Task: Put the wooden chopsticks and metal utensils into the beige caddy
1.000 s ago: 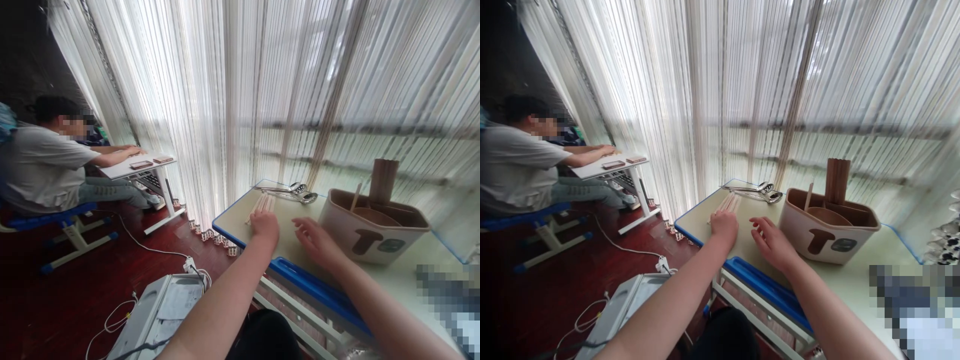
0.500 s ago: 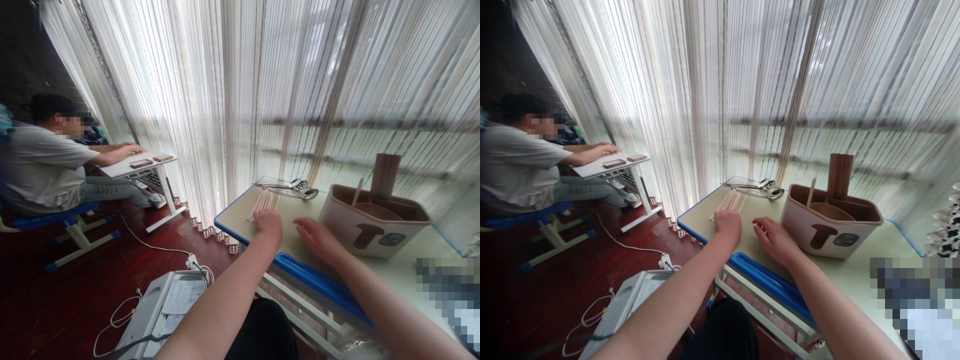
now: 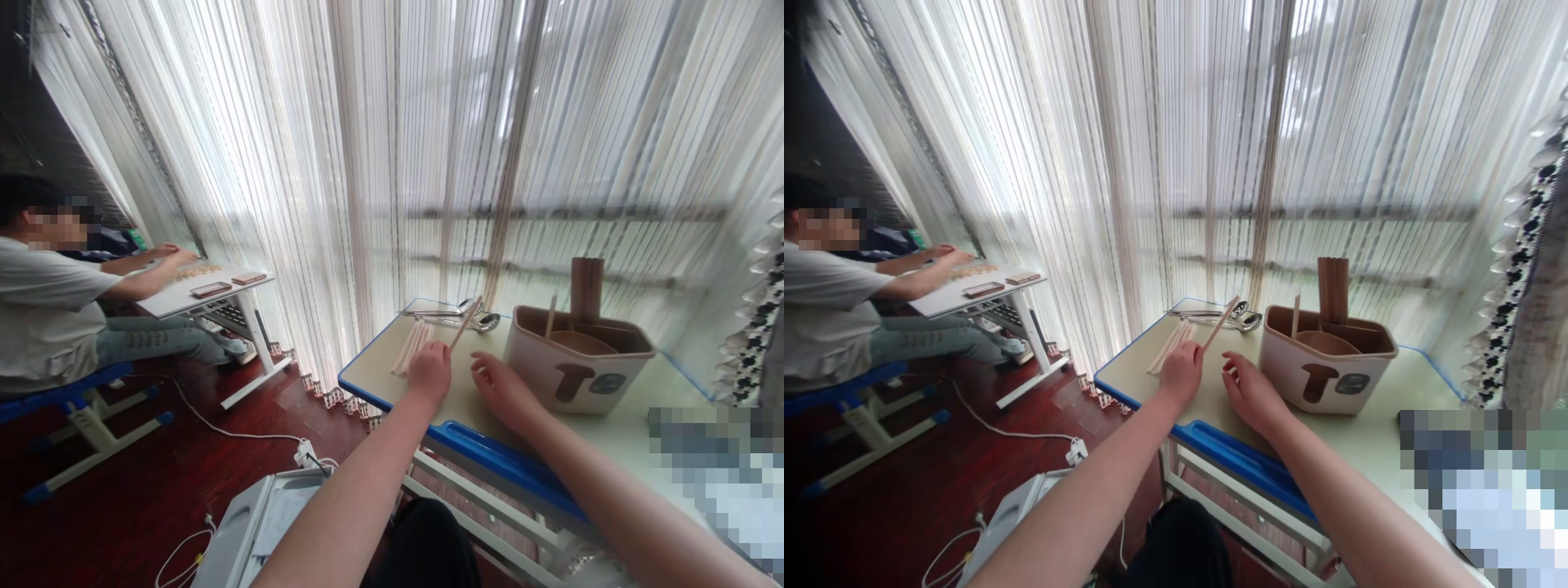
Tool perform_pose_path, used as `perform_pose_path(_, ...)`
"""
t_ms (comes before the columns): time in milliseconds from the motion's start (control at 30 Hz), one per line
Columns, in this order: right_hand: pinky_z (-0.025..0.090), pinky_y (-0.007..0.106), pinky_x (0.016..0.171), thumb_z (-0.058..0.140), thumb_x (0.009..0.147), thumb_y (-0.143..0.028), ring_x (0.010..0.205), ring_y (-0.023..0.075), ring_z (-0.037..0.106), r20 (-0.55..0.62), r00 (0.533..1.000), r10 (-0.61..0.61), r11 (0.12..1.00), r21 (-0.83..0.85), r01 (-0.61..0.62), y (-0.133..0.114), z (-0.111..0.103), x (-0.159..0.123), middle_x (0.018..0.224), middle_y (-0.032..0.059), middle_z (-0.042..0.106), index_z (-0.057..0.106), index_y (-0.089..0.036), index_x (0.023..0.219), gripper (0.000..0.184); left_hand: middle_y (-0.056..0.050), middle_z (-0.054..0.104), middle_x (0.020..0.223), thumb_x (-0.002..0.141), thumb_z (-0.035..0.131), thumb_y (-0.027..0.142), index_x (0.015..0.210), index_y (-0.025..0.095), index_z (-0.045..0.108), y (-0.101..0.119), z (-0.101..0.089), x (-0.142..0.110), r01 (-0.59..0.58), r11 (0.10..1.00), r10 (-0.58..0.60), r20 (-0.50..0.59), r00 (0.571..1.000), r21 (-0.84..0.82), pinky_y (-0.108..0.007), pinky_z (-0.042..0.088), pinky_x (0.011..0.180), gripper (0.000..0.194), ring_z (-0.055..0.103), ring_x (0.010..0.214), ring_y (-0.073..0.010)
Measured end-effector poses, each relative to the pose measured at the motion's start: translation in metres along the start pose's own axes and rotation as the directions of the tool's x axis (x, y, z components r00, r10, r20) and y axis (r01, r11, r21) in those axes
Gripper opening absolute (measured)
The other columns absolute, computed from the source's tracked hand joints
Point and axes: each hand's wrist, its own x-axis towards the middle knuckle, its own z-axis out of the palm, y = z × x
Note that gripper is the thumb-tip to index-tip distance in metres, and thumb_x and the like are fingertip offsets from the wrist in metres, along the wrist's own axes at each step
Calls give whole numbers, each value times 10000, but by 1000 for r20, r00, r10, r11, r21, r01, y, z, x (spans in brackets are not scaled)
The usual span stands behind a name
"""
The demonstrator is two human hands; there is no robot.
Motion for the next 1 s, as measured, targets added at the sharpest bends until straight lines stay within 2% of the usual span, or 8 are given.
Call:
perform_pose_path(167, 492, 315, 718, 413, 888, -379, 746, 165, 622, -205, 979, 13, 997, 80, 3, -12, -11, -1, 948, 73, 651, 501, -192, 1163, 344, -44, 637, 834, 930, 380, 258, 879, 179, 570, 1, -7, -5, -201, 965, 180, -131, 975, -169, -274, 466, 704, 212, 599, 787, -158)
perform_pose_path(300, 500, 310, 719, 412, 895, -399, 711, 166, 647, -313, 948, 47, 990, 141, -3, -18, -20, -1, 890, 64, 681, 549, -192, 1113, 330, -39, 614, 748, 912, 409, 228, 838, 180, 569, 10, -8, -10, -382, 923, 365, -202, 909, -52, -288, 450, 670, 182, 584, 721, -167)
perform_pose_path(467, 500, 258, 631, 421, 898, -388, 625, 150, 639, -456, 886, 79, 986, 169, -1, -23, -35, -2, 713, 30, 669, 595, -189, 948, 269, -38, 593, 704, 888, 443, 198, 822, 180, 568, 21, -9, -13, -531, 847, 527, -175, 832, 21, -291, 433, 652, 143, 566, 682, -166)
perform_pose_path(600, 491, 233, 598, 466, 884, -318, 604, 133, 630, -496, 865, -68, 991, 64, 114, -26, -46, -7, 694, 17, 663, 591, -191, 923, 183, -32, 606, 709, 882, 456, 184, 851, 179, 568, 26, -11, -16, -591, 806, 581, -166, 797, -18, -282, 425, 648, 116, 568, 682, -158)
perform_pose_path(667, 487, 228, 592, 481, 873, -268, 609, 128, 625, -521, 834, -185, 981, -48, 187, -28, -52, -8, 716, 21, 667, 588, -186, 935, 149, -28, 616, 713, 878, 468, 185, 859, 181, 570, 32, -10, -16, -599, 798, 581, -183, 793, -63, -272, 421, 646, 103, 570, 676, -149)
perform_pose_path(833, 492, 248, 607, 530, 829, -195, 632, 140, 628, -600, 663, -448, 892, -352, 284, -28, -76, -10, 773, 46, 685, 589, -171, 976, 160, -15, 616, 695, 877, 469, 197, 843, 176, 569, 71, -6, 0, -590, 767, 543, -232, 807, -254, -239, 417, 619, 108, 547, 618, -113)
perform_pose_path(900, 503, 265, 630, 536, 827, -208, 648, 147, 630, -636, 636, -437, 895, -374, 242, -24, -90, -10, 780, 44, 686, 585, -184, 1017, 198, -18, 624, 713, 877, 468, 206, 849, 177, 570, 92, -4, 11, -622, 719, 570, -248, 783, -311, -239, 422, 622, 109, 551, 628, -113)
perform_pose_path(1000, 518, 293, 653, 517, 846, -272, 691, 160, 628, -717, 631, -296, 951, -283, 124, -16, -115, -12, 821, 56, 677, 589, -204, 1051, 228, -21, 634, 736, 877, 470, 218, 864, 184, 576, 121, 2, 27, -664, 661, 603, -280, 747, -349, -237, 423, 615, 112, 555, 632, -111)
